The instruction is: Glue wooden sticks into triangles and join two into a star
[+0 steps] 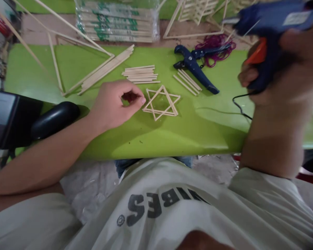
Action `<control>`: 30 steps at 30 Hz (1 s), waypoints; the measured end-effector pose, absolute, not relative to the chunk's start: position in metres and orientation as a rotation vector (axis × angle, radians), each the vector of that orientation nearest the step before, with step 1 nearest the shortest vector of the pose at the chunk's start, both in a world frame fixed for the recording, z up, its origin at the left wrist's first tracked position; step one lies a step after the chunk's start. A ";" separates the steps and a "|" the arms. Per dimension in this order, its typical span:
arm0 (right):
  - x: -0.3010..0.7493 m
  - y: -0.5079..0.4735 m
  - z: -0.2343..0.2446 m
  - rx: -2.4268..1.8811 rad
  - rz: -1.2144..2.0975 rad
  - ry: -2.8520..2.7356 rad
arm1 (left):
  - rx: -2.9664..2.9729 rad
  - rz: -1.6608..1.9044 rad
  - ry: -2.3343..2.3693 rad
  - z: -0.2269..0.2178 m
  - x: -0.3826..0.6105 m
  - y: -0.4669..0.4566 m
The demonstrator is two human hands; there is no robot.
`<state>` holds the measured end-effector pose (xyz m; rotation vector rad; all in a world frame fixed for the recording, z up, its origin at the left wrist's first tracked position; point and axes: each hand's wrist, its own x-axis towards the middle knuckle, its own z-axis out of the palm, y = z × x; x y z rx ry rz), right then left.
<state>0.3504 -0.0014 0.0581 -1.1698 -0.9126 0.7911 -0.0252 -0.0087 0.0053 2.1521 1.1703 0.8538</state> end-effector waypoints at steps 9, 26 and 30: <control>0.292 -0.047 0.058 -1.029 1.143 -0.891 | 2.090 1.223 1.078 0.006 0.004 -0.021; 0.261 -0.070 0.039 -0.956 1.373 -0.929 | 1.900 1.088 1.283 0.007 0.024 -0.045; 0.264 -0.069 0.039 -0.982 1.379 -0.946 | 1.877 1.156 1.254 0.008 0.026 -0.044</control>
